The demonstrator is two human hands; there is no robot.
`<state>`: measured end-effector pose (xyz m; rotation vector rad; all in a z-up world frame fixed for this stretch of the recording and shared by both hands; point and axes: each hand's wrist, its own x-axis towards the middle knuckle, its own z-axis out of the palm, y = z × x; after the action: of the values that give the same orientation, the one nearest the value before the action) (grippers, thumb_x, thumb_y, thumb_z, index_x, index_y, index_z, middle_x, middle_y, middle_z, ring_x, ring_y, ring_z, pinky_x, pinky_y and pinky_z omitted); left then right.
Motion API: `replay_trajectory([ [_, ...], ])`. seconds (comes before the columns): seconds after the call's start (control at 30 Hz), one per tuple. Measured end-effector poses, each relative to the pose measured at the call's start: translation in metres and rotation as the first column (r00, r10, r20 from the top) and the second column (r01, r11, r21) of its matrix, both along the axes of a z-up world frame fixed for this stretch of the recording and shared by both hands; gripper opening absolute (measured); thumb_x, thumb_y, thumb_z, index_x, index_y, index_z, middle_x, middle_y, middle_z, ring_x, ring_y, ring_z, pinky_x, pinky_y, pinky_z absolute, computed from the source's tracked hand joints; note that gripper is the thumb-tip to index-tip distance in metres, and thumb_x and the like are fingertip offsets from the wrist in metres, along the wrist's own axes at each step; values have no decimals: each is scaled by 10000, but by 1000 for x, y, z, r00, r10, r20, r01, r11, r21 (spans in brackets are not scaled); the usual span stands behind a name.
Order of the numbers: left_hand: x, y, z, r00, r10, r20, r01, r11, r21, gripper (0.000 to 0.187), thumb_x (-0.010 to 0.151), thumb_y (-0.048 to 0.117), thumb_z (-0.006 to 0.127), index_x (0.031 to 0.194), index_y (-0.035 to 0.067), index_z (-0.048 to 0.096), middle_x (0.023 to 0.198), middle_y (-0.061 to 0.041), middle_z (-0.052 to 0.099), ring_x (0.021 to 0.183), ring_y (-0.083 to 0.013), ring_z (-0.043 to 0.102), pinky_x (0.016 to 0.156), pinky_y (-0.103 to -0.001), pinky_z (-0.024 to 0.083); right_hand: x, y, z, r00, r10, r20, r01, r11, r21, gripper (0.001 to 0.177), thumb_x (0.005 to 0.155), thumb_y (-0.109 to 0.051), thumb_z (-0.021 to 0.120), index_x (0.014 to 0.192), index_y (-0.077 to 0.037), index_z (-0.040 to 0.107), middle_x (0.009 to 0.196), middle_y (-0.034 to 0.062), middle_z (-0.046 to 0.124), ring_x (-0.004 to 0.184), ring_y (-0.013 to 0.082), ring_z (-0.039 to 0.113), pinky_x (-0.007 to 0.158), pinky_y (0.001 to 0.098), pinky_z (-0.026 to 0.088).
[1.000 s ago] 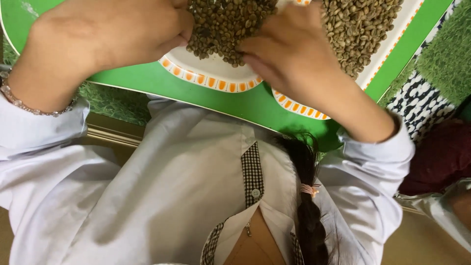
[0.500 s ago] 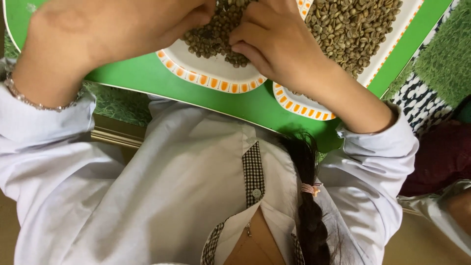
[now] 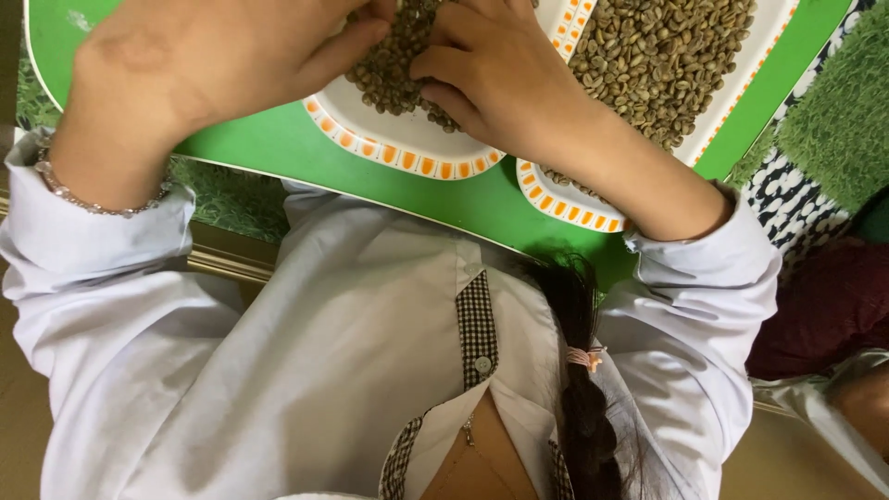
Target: The person sorts green coffee beans by hand, picking them from a pile in one bowl and placing them into another bowl, separating them by quality or size.
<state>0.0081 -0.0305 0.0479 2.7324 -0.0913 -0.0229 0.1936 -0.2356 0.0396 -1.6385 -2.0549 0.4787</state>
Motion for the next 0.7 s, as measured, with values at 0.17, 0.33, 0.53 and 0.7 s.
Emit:
replay_trajectory([
  [0.17,-1,-2,5,998,15,-54,-21,995,-101,136,1182,190,644,1184,68,704,896,-81,698,528,-273,575,483,-400,472,-2,0,0,1000,4,9,-4,999,-33,207,906,-100,824,1080,-13,756,1035,121,571,1029,322,507,973,473,343],
  [0.33,0,-3,6,992,15,-127,-43,973,-225,91,1111,164,663,1116,76,683,879,-70,676,538,-272,551,512,-411,459,-5,2,-2,999,-6,52,6,1000,-7,178,885,-101,823,1030,-60,730,1046,103,578,1055,310,482,979,458,329],
  [0.53,4,-5,7,999,6,-48,-13,992,-128,97,1124,170,660,1099,114,736,895,-69,688,563,-268,577,507,-397,471,-5,0,-10,990,18,139,-22,999,31,90,929,-127,792,991,-77,751,997,82,604,1006,294,487,1011,459,337],
  [0.7,22,-2,-5,989,-105,105,112,992,-61,100,973,190,668,1046,162,730,1026,-26,696,1043,-265,577,1105,-515,302,-1,-4,1,990,-5,144,9,1000,-23,121,928,-188,709,984,-90,665,979,105,562,989,289,460,851,420,350],
])
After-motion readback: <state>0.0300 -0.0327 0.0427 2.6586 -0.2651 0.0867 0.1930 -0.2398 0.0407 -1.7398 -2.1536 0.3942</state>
